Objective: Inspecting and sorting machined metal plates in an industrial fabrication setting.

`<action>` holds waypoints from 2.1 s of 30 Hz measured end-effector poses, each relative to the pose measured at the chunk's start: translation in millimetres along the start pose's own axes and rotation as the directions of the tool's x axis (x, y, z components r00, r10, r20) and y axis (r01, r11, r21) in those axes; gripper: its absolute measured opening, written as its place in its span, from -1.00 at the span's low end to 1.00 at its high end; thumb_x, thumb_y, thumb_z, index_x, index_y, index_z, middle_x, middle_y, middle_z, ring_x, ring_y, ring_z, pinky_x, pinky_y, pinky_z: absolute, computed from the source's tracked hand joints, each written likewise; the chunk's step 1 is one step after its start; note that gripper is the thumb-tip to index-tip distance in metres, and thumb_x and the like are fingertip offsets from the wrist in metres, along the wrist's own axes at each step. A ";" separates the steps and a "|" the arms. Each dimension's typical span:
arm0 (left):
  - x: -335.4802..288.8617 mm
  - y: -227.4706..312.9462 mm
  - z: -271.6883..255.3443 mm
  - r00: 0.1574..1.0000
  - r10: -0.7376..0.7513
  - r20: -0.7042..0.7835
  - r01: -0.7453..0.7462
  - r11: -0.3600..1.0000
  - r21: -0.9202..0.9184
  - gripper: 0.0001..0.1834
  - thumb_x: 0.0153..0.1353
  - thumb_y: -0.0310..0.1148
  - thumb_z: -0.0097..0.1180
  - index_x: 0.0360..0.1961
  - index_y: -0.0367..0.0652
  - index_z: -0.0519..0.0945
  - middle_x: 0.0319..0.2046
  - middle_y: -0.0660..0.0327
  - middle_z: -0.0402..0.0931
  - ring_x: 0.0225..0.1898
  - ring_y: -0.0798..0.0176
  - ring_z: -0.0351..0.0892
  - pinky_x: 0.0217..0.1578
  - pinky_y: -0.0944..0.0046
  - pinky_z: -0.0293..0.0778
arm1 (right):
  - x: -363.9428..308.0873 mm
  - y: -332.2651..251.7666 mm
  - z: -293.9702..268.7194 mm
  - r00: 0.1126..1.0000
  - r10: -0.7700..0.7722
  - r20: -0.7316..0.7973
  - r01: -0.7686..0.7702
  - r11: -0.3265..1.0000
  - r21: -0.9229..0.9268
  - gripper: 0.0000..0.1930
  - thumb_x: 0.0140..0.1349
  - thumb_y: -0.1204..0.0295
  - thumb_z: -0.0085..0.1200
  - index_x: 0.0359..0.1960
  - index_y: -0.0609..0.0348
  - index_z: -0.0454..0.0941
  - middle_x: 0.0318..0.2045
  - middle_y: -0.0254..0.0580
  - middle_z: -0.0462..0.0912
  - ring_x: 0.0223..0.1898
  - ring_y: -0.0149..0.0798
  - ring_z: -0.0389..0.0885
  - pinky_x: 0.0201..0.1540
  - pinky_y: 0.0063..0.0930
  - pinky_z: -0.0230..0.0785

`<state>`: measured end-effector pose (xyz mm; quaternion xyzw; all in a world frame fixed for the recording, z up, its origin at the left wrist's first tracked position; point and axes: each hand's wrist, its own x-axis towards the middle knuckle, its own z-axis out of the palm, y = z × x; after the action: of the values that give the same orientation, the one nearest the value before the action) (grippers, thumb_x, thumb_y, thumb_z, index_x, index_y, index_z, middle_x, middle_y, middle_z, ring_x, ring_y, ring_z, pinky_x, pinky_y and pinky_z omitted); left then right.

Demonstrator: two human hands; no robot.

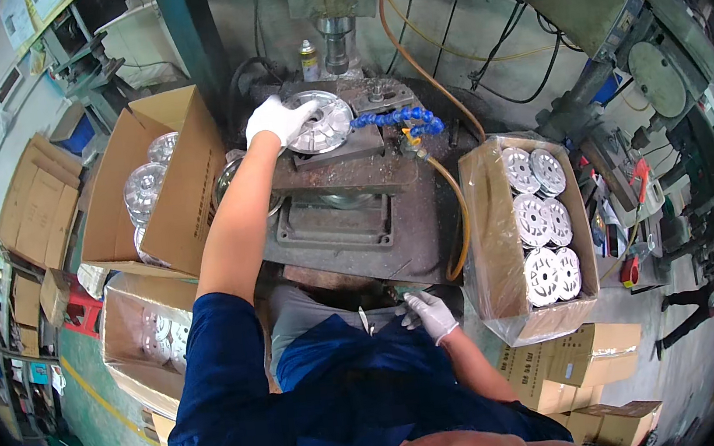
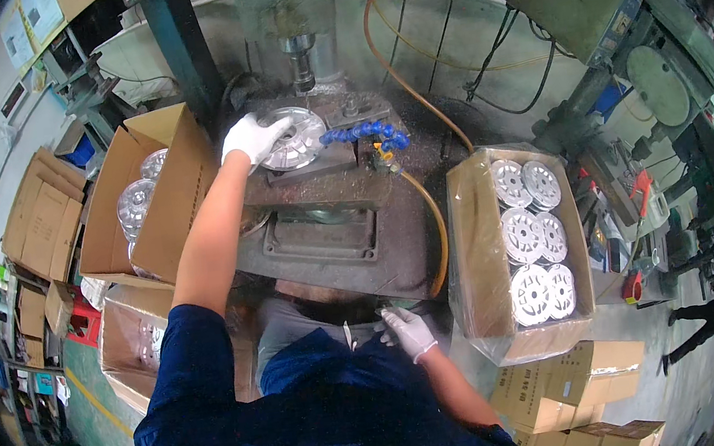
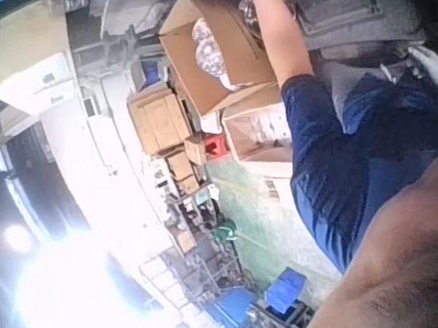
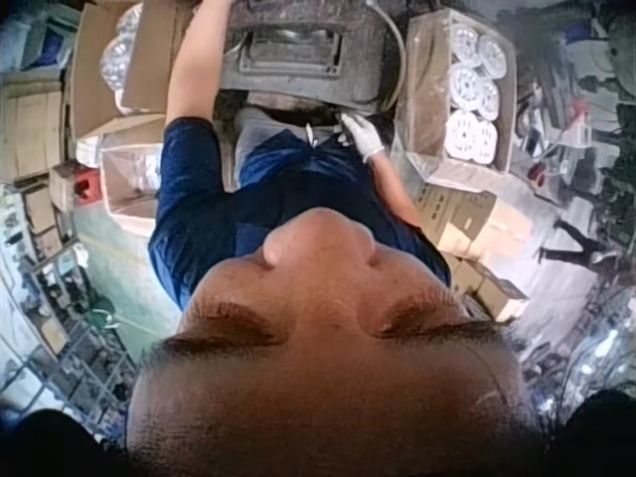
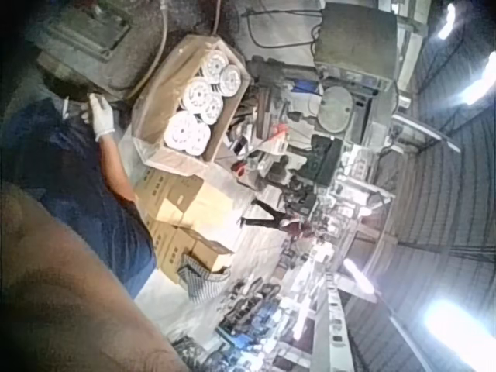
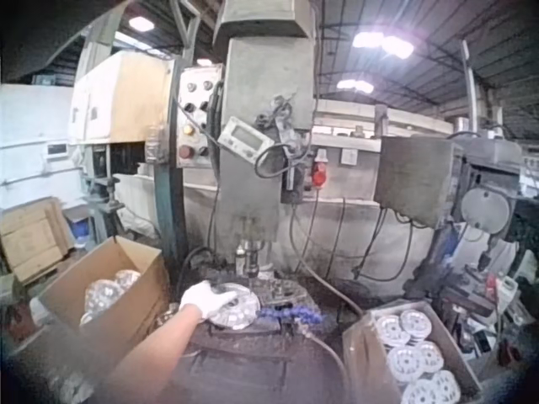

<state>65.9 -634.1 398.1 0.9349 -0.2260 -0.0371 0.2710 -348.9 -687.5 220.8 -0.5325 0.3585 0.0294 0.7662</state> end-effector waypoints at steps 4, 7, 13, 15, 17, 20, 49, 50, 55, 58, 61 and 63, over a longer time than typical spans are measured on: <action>-5.4 -2.7 1.2 0.998 -0.008 0.060 0.006 0.999 0.034 -0.10 -0.05 0.35 0.04 -0.08 -0.40 0.56 -0.12 -0.18 0.54 -0.01 -0.05 0.53 0.01 0.18 0.39 | 11.8 3.3 3.3 0.998 -0.036 0.049 0.037 0.999 -0.028 -0.67 0.34 0.25 -0.04 0.00 0.22 0.46 -0.35 -0.21 0.63 -0.51 -0.46 0.52 -0.45 -0.62 0.38; -3.2 -5.3 -2.3 0.990 -0.021 0.141 0.022 1.000 -0.002 -0.05 -0.10 0.39 0.03 -0.10 -0.42 0.56 -0.08 -0.19 0.52 0.01 -0.08 0.51 0.03 0.15 0.38 | 17.3 7.1 5.8 0.998 -0.026 0.062 0.031 0.996 -0.083 -0.68 0.34 0.26 -0.04 -0.01 0.23 0.46 -0.34 -0.22 0.63 -0.50 -0.45 0.53 -0.44 -0.60 0.41; 0.1 8.9 1.5 0.987 0.061 0.150 -0.069 0.996 0.054 -0.15 -0.04 0.36 0.00 -0.17 -0.34 0.61 -0.17 -0.16 0.56 -0.06 -0.09 0.55 -0.03 0.13 0.41 | 19.0 15.9 3.4 0.998 -0.043 0.053 0.051 0.988 -0.143 -0.64 0.33 0.24 -0.03 0.02 0.22 0.46 -0.29 -0.25 0.63 -0.44 -0.45 0.56 -0.36 -0.56 0.45; 2.3 10.1 3.8 0.983 0.056 0.174 -0.072 0.994 0.088 -0.19 -0.05 0.39 -0.02 -0.26 -0.24 0.66 -0.27 -0.08 0.61 -0.13 -0.06 0.60 -0.11 0.11 0.45 | 14.5 8.9 7.8 0.997 -0.075 0.030 0.081 0.956 -0.283 -0.58 0.31 0.17 -0.02 0.04 0.25 0.47 -0.19 -0.23 0.61 -0.25 -0.40 0.57 -0.24 -0.52 0.46; -11.1 -6.8 -11.4 0.986 0.044 0.161 -0.047 0.999 0.012 -0.24 -0.03 0.35 0.03 -0.40 -0.29 0.67 -0.45 -0.01 0.62 -0.37 0.10 0.62 -0.28 0.13 0.47 | 17.4 -3.3 17.1 0.995 0.044 0.089 -0.015 0.951 -0.309 -0.56 0.29 0.12 -0.02 0.06 0.17 0.48 -0.05 -0.16 0.58 -0.08 -0.35 0.53 -0.11 -0.49 0.44; 34.2 -29.0 20.8 0.953 0.165 0.254 -0.065 0.931 -0.360 -0.33 0.06 0.16 0.14 -0.31 -0.41 0.62 -0.44 0.10 0.60 -0.41 0.28 0.53 -0.37 0.24 0.44 | 27.0 16.3 11.3 0.991 -0.114 0.076 0.134 0.925 -0.355 -0.48 0.26 0.01 -0.04 -0.02 0.23 0.51 -0.18 -0.12 0.62 -0.16 -0.22 0.57 -0.07 -0.34 0.41; 57.6 -47.5 34.6 0.969 0.191 0.158 -0.104 0.892 -0.439 -0.35 0.08 0.15 0.18 -0.32 -0.40 0.56 -0.41 0.17 0.56 -0.44 0.31 0.48 -0.38 0.28 0.43 | 88.2 113.7 -10.8 0.922 0.177 0.345 -0.290 0.904 0.313 -0.37 0.28 -0.10 -0.17 0.24 0.05 0.28 -0.04 -0.09 0.55 -0.18 -0.19 0.52 -0.18 -0.30 0.40; 54.5 -44.0 33.1 0.972 0.192 0.135 -0.123 0.907 -0.403 -0.36 0.08 0.14 0.19 -0.33 -0.40 0.56 -0.40 0.18 0.56 -0.44 0.32 0.48 -0.39 0.29 0.43 | 90.9 115.6 -9.9 0.921 0.178 0.347 -0.289 0.909 0.301 -0.37 0.28 -0.10 -0.17 0.24 0.05 0.28 -0.04 -0.09 0.55 -0.18 -0.19 0.52 -0.18 -0.30 0.40; 59.4 -57.5 31.8 0.974 0.152 0.170 -0.090 0.941 -0.327 -0.24 0.05 0.21 0.16 -0.26 -0.49 0.59 -0.37 0.11 0.58 -0.39 0.28 0.51 -0.30 0.24 0.44 | 82.7 102.5 -7.7 0.917 0.205 0.343 -0.315 0.899 0.305 -0.40 0.30 -0.07 -0.16 0.23 0.05 0.28 0.02 -0.05 0.52 -0.23 -0.23 0.53 -0.21 -0.33 0.41; 64.8 -59.9 38.4 0.972 0.192 0.139 -0.127 0.916 -0.380 -0.29 0.06 0.16 0.18 -0.29 -0.48 0.58 -0.43 0.15 0.57 -0.44 0.34 0.49 -0.40 0.27 0.44 | 79.5 97.8 -4.2 0.917 0.215 0.337 -0.314 0.909 0.273 -0.44 0.32 -0.05 -0.17 0.21 0.05 0.31 -0.03 -0.07 0.55 -0.34 -0.30 0.53 -0.28 -0.38 0.42; 48.9 -35.6 31.7 0.976 0.184 0.120 -0.129 0.922 -0.364 -0.39 0.09 0.10 0.18 -0.39 -0.41 0.56 -0.44 0.18 0.55 -0.45 0.35 0.48 -0.40 0.29 0.43 | 79.9 100.4 -4.3 0.925 0.213 0.314 -0.308 0.904 0.295 -0.46 0.31 -0.05 -0.14 0.17 0.03 0.35 -0.07 -0.11 0.56 -0.36 -0.31 0.52 -0.31 -0.38 0.42; 49.7 -41.7 33.8 0.975 0.190 0.111 -0.135 0.914 -0.382 -0.41 0.10 0.08 0.19 -0.38 -0.41 0.56 -0.44 0.18 0.54 -0.45 0.35 0.47 -0.40 0.28 0.42 | 79.5 101.7 0.1 0.916 0.229 0.329 -0.346 0.867 0.359 -0.46 0.29 -0.06 -0.10 0.14 0.02 0.38 -0.10 -0.13 0.57 -0.36 -0.33 0.52 -0.31 -0.40 0.42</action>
<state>120.7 -641.3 350.2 0.8393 -0.3111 -0.1248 0.4280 -333.4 -670.3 93.8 -0.2903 0.3223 0.1422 0.8897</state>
